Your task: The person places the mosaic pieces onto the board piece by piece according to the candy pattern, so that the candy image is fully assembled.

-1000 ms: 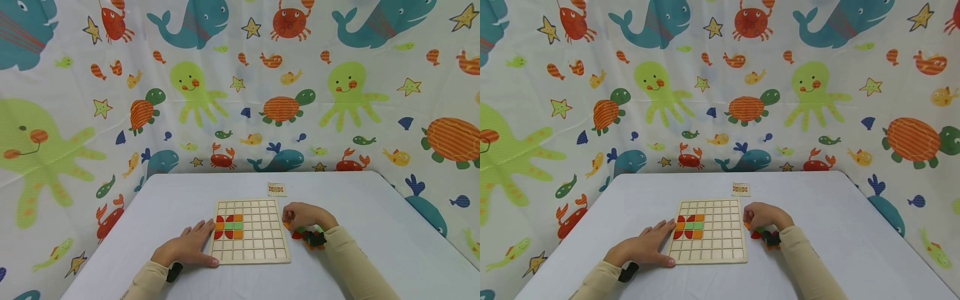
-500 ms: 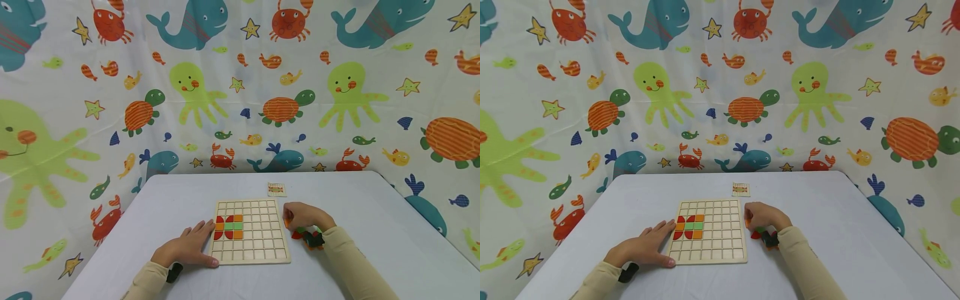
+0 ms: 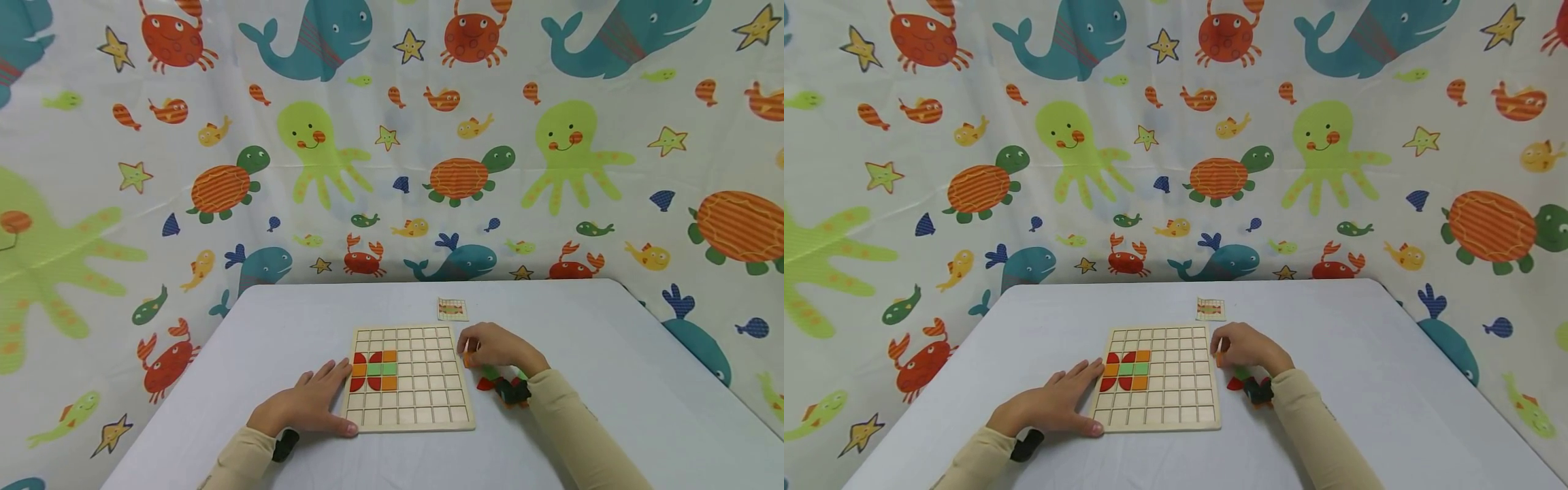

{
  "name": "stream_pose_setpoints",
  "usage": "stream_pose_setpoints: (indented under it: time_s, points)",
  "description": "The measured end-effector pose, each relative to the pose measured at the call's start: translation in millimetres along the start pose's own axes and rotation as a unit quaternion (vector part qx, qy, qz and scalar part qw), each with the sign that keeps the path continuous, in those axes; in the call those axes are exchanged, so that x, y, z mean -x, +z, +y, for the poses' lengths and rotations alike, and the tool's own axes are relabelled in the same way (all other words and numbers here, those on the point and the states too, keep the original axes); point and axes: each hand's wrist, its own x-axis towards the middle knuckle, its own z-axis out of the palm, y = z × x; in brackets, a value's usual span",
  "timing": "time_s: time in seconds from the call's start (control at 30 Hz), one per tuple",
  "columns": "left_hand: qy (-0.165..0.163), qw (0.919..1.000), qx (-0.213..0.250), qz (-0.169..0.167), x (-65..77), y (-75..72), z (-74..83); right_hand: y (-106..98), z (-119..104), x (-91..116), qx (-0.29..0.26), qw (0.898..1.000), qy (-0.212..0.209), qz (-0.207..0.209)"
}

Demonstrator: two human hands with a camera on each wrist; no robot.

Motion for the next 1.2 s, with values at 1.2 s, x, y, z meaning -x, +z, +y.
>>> stream_pose_setpoints:
  time_s: [1.2]
  points:
    - [-0.008,1.0,-0.003,0.001,1.0,1.1,1.7,21.4,-24.2,-22.6,-0.331,0.914,0.094,0.216]
